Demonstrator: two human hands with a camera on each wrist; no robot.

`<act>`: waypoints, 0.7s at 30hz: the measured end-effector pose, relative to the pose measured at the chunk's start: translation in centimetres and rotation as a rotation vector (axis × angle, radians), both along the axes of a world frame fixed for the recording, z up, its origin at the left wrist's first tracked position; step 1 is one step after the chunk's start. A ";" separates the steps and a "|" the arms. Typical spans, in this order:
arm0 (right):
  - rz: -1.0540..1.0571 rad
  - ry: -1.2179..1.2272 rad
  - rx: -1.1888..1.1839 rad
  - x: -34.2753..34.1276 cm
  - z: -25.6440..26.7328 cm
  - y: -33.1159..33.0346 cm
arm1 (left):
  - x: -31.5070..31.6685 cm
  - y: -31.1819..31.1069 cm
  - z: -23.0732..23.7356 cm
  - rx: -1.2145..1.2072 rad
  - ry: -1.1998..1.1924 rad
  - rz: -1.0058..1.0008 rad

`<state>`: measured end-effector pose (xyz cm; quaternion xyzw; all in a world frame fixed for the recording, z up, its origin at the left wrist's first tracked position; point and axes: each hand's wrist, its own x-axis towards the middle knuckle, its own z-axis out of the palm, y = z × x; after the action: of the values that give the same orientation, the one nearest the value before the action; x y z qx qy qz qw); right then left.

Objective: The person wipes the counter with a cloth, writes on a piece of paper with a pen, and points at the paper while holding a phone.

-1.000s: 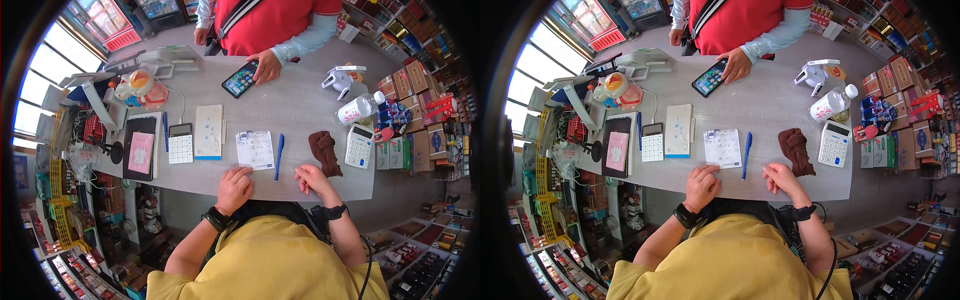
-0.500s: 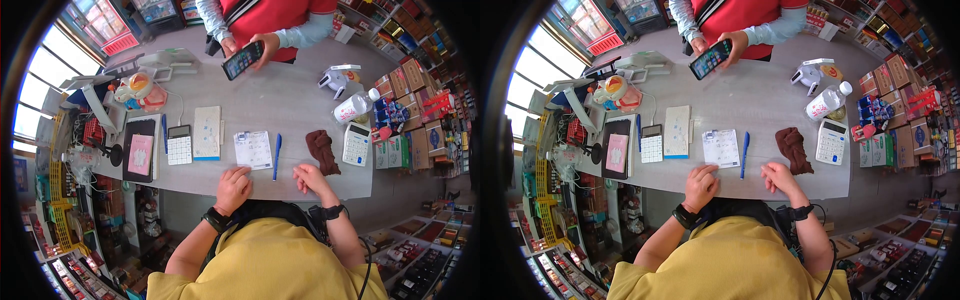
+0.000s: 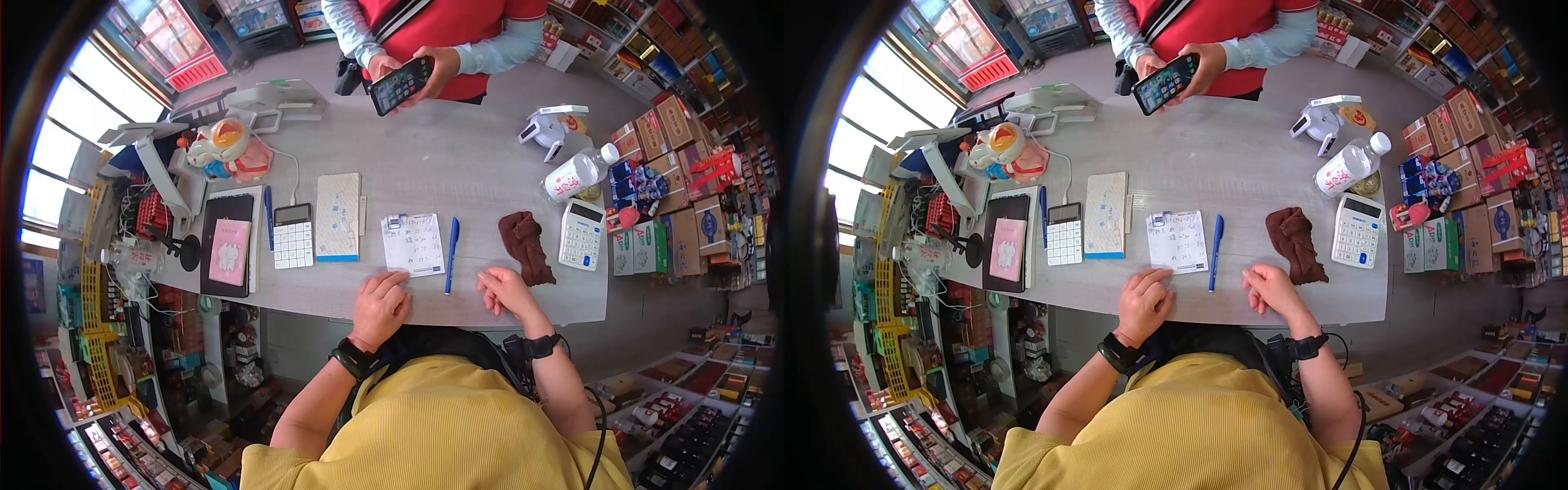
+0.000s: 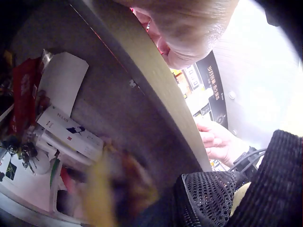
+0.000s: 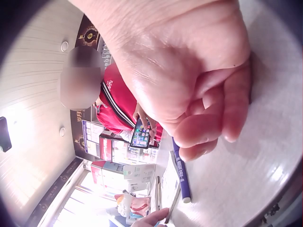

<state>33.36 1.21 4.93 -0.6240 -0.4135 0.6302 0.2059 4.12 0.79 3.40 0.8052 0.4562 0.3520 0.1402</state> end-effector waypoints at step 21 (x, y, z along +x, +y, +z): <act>0.006 0.017 -0.002 0.1 0.0 0.1 | 0.0 0.1 -0.3 0.013 0.015 -0.002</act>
<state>33.47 1.28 4.91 -0.6175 -0.4130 0.6366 0.2069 4.11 0.87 3.14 0.8092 0.4542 0.3487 0.1316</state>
